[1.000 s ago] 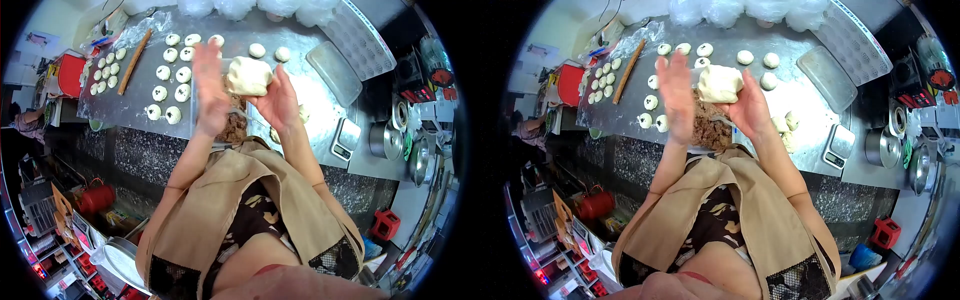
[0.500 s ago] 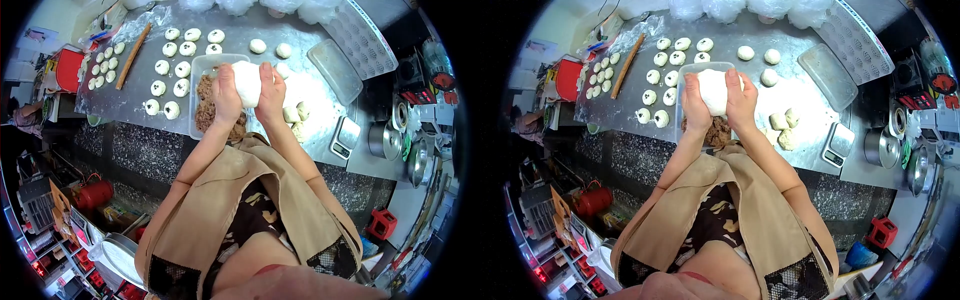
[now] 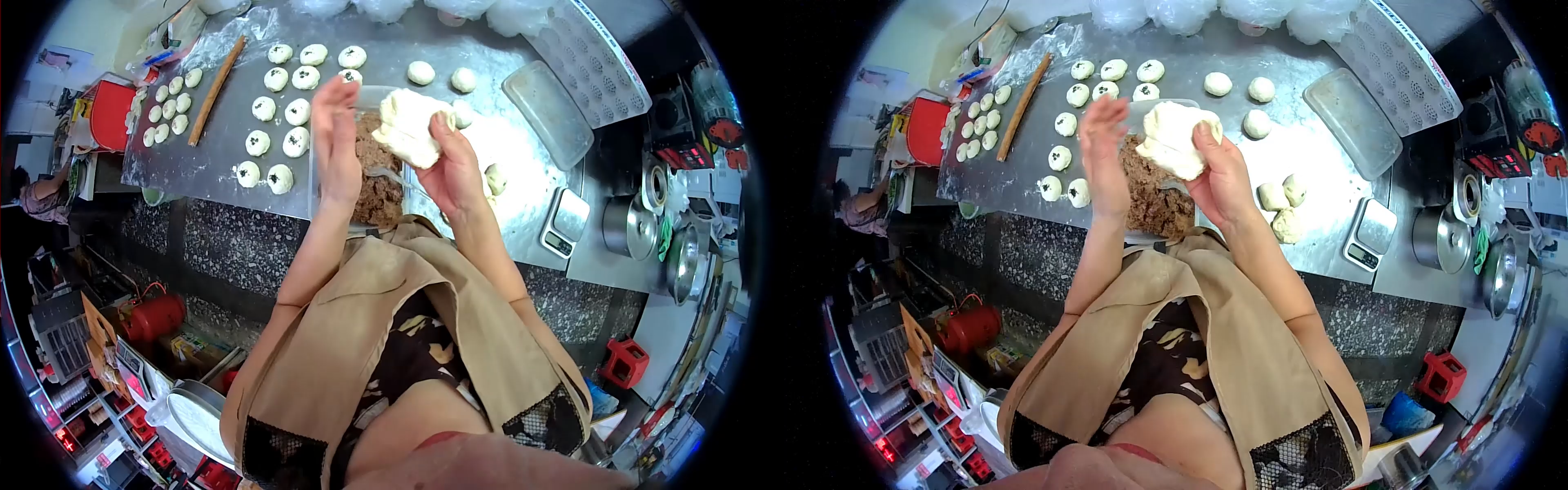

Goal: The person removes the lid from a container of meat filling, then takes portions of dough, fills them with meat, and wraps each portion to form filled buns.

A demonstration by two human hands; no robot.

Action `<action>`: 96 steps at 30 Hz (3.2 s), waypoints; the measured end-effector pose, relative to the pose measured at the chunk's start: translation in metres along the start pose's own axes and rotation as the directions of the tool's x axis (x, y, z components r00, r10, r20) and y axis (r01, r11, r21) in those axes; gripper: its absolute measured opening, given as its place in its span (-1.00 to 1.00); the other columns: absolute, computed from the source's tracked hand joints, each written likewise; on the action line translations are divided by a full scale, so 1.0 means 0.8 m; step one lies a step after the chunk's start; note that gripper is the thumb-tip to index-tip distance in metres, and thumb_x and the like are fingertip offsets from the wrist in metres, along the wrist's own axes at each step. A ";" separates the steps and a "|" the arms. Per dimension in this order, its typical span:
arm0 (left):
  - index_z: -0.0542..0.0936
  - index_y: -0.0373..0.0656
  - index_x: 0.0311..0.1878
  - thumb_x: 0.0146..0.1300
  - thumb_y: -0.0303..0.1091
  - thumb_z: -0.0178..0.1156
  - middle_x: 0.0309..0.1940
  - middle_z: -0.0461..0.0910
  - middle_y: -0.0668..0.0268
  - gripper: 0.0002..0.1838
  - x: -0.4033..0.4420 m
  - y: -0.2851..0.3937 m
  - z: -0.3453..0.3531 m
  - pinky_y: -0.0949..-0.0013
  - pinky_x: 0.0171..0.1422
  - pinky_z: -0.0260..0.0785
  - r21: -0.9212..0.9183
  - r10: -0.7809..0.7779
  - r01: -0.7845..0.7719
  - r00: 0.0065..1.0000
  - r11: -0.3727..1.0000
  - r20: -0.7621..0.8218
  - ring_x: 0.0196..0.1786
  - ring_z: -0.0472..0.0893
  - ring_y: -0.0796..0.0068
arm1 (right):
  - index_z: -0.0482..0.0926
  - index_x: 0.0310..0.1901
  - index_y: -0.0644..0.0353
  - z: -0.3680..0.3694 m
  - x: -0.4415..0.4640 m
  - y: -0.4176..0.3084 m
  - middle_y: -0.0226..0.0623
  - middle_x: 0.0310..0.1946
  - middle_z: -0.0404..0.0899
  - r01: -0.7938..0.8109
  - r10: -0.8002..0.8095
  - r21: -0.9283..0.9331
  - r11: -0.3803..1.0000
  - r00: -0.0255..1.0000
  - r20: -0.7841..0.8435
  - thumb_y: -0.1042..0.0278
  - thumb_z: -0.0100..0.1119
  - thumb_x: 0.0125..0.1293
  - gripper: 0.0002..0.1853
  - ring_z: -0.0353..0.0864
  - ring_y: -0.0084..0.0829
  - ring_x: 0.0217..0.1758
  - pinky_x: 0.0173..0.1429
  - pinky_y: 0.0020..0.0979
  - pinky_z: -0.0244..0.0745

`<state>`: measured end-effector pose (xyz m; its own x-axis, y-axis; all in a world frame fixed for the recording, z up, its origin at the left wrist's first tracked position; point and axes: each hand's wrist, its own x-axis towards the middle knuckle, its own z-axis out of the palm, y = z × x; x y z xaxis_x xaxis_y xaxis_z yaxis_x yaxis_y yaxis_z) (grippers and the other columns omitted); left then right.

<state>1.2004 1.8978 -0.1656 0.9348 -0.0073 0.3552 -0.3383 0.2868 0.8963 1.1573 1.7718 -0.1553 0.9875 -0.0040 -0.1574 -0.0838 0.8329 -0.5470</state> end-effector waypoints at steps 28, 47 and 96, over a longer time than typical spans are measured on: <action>0.61 -0.17 -0.09 0.18 -0.47 0.18 -0.33 0.67 0.18 -0.79 0.023 0.029 0.012 0.41 -0.22 0.47 0.523 0.056 -0.143 0.982 0.840 0.180 -0.30 0.66 0.42 | 0.59 -0.09 0.32 0.003 0.014 -0.029 -0.36 -0.30 0.63 0.280 -0.250 -0.717 0.638 0.956 0.150 0.42 0.23 0.22 -0.75 0.55 -0.65 -0.21 -0.15 -0.58 0.45; 0.47 -0.20 0.03 0.08 -0.47 0.30 -0.16 0.63 0.25 -0.59 0.038 0.000 0.009 0.45 -0.01 0.45 0.325 -0.106 0.014 0.958 0.946 0.267 -0.08 0.61 0.46 | 0.57 -0.10 0.28 -0.009 0.033 -0.015 -0.44 -0.37 0.59 0.370 -0.400 -0.642 0.671 0.910 0.106 0.50 0.09 0.22 -0.78 0.48 -0.67 -0.32 -0.27 -0.58 0.38; 0.56 -0.24 -0.02 0.20 -0.56 0.16 -0.18 0.62 0.34 -0.74 0.031 -0.030 0.016 0.47 -0.05 0.45 0.099 -0.219 0.201 0.947 0.975 0.233 -0.16 0.58 0.56 | 0.60 -0.15 0.17 -0.022 0.039 -0.040 -0.17 -0.45 0.61 0.305 -0.346 -0.944 0.129 0.905 0.246 0.46 0.17 0.18 -0.80 0.58 -0.34 -0.44 -0.31 -0.40 0.45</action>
<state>1.2304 1.8788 -0.1751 0.9343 -0.2934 0.2024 -0.1529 0.1830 0.9712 1.1885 1.7353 -0.1568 0.9559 -0.1560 0.2488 0.1648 -0.4162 -0.8942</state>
